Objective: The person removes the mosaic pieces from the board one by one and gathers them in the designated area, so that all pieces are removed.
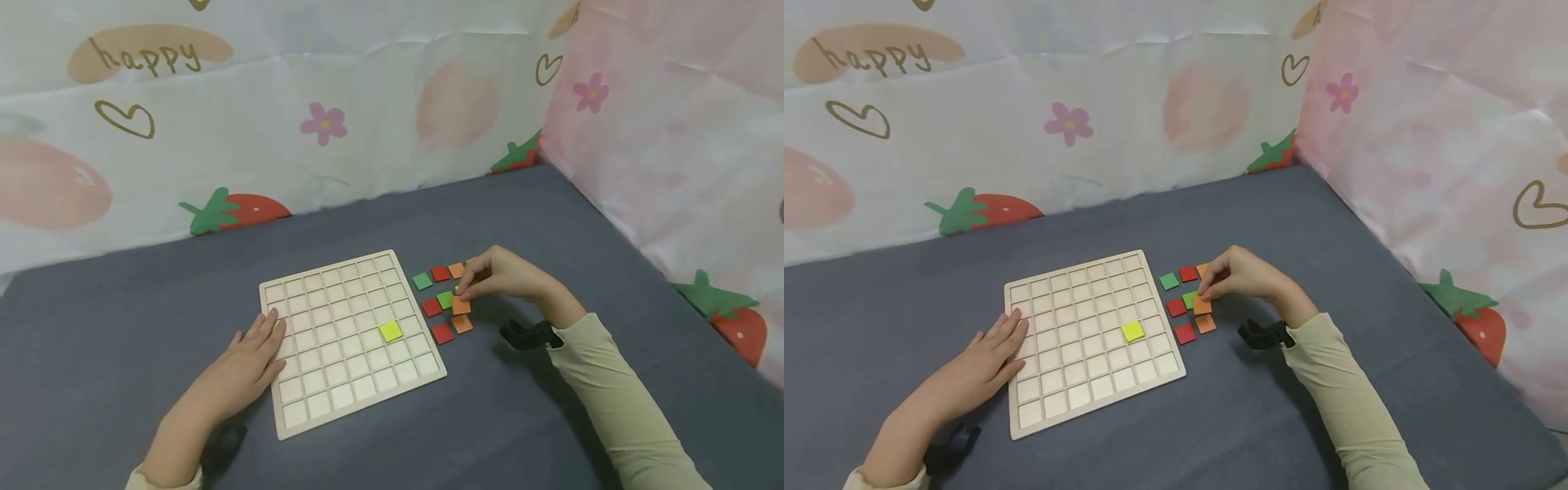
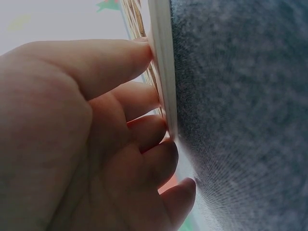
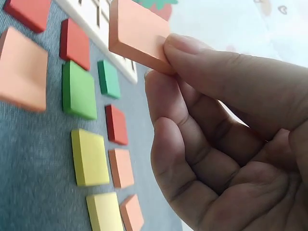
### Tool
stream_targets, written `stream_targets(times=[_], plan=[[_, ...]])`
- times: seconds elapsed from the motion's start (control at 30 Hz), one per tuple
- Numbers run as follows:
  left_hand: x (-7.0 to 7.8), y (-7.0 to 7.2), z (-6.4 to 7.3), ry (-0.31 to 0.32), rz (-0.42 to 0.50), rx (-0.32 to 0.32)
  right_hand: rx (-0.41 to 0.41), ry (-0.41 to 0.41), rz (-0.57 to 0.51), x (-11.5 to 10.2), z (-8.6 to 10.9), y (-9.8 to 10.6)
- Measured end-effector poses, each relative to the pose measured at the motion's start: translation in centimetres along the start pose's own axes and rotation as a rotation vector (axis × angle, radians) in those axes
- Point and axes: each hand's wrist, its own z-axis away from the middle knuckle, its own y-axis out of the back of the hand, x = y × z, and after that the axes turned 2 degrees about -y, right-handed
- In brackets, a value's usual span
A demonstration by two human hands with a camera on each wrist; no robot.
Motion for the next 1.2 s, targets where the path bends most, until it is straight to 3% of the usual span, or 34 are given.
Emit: stream_targets(times=[0.57, 1.2], plan=[[0.0, 0.0, 0.0, 0.002, -0.005, -0.004, -0.025, -0.035, 0.021, 1.5, 0.8, 1.0], [-0.1, 0.0, 0.0, 0.016, 0.005, -0.016, -0.059, -0.075, 0.166, 3.0, 0.5, 0.9]])
